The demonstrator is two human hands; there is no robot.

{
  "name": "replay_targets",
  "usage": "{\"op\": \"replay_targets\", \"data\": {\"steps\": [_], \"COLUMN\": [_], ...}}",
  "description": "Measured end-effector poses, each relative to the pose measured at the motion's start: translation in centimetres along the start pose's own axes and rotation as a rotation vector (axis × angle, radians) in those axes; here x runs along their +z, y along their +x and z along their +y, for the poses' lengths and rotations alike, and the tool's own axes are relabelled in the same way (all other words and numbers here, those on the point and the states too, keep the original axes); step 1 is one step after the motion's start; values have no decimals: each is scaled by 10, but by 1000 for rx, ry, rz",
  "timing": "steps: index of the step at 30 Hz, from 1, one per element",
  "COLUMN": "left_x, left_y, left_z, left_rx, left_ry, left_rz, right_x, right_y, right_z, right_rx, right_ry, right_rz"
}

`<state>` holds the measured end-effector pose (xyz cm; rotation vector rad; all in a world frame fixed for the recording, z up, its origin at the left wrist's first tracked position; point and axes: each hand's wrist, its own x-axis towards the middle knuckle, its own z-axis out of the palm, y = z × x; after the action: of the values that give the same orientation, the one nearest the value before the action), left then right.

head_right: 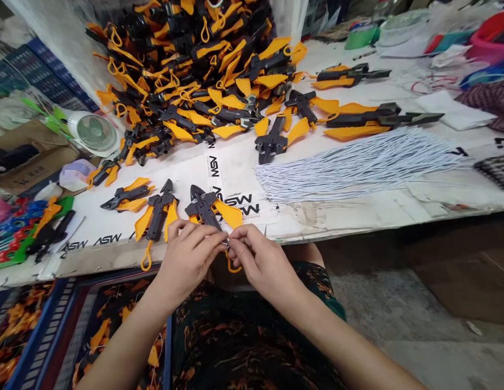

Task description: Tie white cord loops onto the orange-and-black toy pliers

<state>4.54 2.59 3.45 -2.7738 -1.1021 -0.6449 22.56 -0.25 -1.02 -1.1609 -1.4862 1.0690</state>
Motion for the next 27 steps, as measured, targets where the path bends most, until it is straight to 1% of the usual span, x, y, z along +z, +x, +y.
{"op": "replay_targets", "data": {"steps": [2,4,5,7,9,10,11,12,13,14,16,17,18,21,22,23,24,25,27], "left_x": [-1,-1,-1,1,6,10,14,19,24,28,33,34,33,26,23,21,19,18,19], "left_y": [-6,-13,-16,-23,-29,-31,-33,-35,-36,-37,-39,-40,-40,-40,-40,-39,-38,-37,-35], "left_z": [0,-1,-1,1,6,10,13,17,20,23,25,25,24,15,11,8,5,2,-1], "left_rx": [-50,-187,-294,-556,-806,-900,-968,-1011,-1036,-1042,-980,-904,-795,-383,-255,-145,-60,3,69], "left_ry": [-55,-253,-411,-824,-1266,-1457,-1604,-1694,-1728,-1705,-1507,-1352,-1166,-508,-320,-178,-90,-50,-57], "left_rz": [-55,-88,-99,-110,-94,-66,-17,51,125,195,287,305,310,273,255,237,227,233,288], "right_x": [5,5,3,1,2,5,8,13,17,21,26,27,26,19,16,13,11,9,7], "right_y": [-2,-2,-2,-1,-1,-2,-3,-4,-5,-6,-7,-7,-6,0,2,4,6,7,8], "right_z": [1,3,4,5,6,6,6,7,7,7,7,7,7,5,5,5,5,5,5], "right_rx": [-22,-78,-129,-260,-367,-390,-379,-333,-260,-169,21,100,165,327,374,415,447,467,475], "right_ry": [7,-42,-89,-188,-227,-214,-183,-133,-66,14,184,260,321,424,437,440,438,437,451], "right_rz": [-14,-62,-91,-118,-70,-31,9,44,64,64,26,-10,-54,-170,-194,-210,-222,-231,-253]}}
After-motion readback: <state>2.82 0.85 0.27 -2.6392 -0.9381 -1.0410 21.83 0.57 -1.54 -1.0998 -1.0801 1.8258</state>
